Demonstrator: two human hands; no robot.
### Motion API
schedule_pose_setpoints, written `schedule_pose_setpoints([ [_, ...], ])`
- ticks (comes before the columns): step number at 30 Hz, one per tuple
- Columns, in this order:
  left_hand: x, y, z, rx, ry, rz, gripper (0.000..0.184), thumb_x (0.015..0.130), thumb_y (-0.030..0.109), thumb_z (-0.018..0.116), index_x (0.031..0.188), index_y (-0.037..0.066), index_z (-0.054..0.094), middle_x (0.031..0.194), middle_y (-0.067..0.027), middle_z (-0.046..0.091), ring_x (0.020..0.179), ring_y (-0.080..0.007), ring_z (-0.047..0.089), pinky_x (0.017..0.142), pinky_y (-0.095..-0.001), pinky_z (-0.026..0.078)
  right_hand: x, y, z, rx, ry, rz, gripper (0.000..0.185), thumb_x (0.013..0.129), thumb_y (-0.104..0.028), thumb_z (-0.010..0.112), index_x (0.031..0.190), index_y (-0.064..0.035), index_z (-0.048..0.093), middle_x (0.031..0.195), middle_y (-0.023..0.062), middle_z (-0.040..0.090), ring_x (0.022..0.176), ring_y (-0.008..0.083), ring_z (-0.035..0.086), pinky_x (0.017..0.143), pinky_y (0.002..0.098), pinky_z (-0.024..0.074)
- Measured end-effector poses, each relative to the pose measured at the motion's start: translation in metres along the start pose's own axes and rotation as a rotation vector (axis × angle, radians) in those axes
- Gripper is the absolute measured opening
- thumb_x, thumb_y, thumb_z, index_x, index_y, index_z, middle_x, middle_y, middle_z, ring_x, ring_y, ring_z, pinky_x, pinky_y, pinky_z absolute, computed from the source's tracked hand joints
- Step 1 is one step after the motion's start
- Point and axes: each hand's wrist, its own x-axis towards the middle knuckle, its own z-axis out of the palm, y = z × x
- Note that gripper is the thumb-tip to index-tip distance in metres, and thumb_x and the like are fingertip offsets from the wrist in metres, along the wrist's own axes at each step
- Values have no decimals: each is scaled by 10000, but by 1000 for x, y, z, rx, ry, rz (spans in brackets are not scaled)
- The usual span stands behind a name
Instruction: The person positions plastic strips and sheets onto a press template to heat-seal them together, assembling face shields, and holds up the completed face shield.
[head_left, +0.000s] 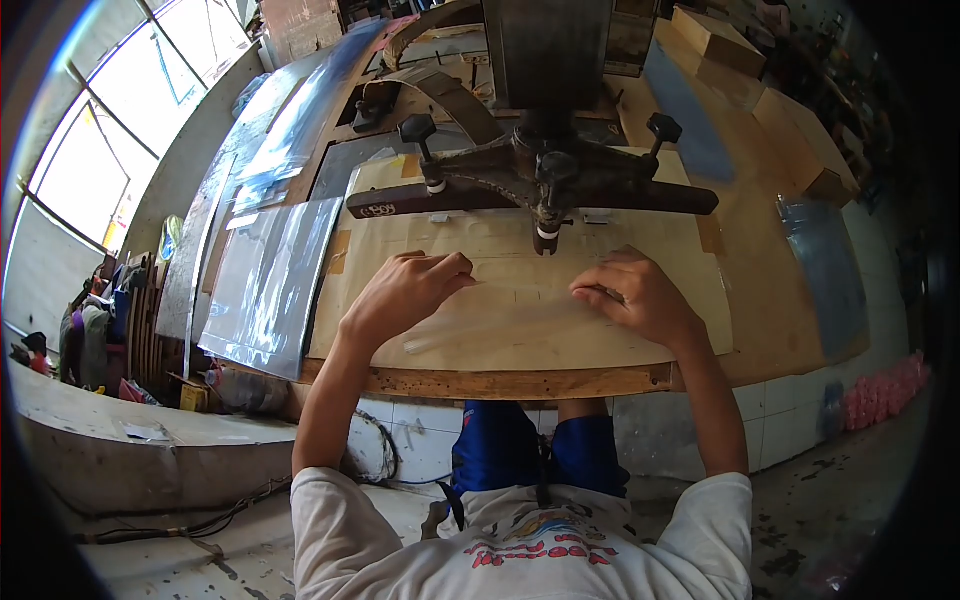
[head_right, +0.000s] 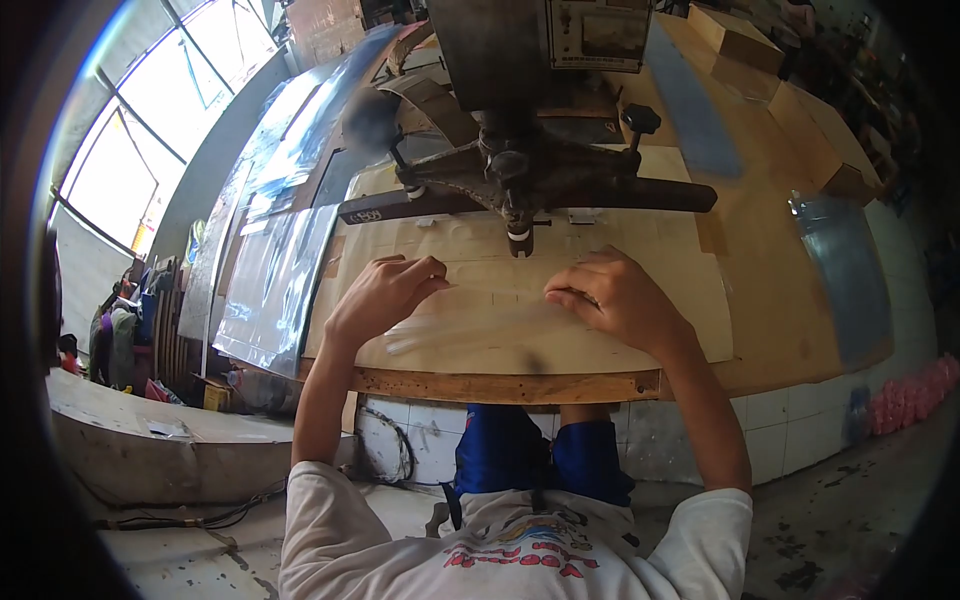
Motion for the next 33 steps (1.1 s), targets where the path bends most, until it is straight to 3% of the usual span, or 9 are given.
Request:
schedule_pose_setpoints([
  [9,0,2,-2,-61,-74,-3,207,944,280,709,917,80,661,685,-86,677,598,-286,654,585,-394,488,-1,-3,-3,-46,45,5,122,899,-200,733,951,-90,732,829,64,733,741,253,684,724,378,529],
  [12,0,3,-3,-53,-103,-26,212,949,287,706,910,82,668,661,-87,669,567,-288,643,558,-394,475,-2,-1,1,-21,84,-34,111,869,-167,762,945,-90,738,732,69,686,660,232,638,675,358,505],
  [18,0,-1,2,-93,-74,-3,222,954,288,702,901,75,672,633,-94,655,554,-295,633,549,-394,471,-3,0,0,-37,134,-14,111,866,-171,768,939,-91,742,738,58,698,648,214,647,669,344,509],
  [21,2,2,0,-96,-89,-11,226,955,286,701,893,71,673,630,-100,652,554,-296,633,551,-395,473,-3,-1,-2,-54,103,11,135,898,-233,744,941,-106,731,765,73,717,662,251,665,662,370,524],
  [33,1,0,0,-77,-101,-23,242,952,292,705,869,68,667,610,-105,634,543,-303,621,545,-399,463,-3,-2,-4,-12,48,14,133,891,-220,747,945,-98,741,807,80,734,691,250,688,657,360,536],
])
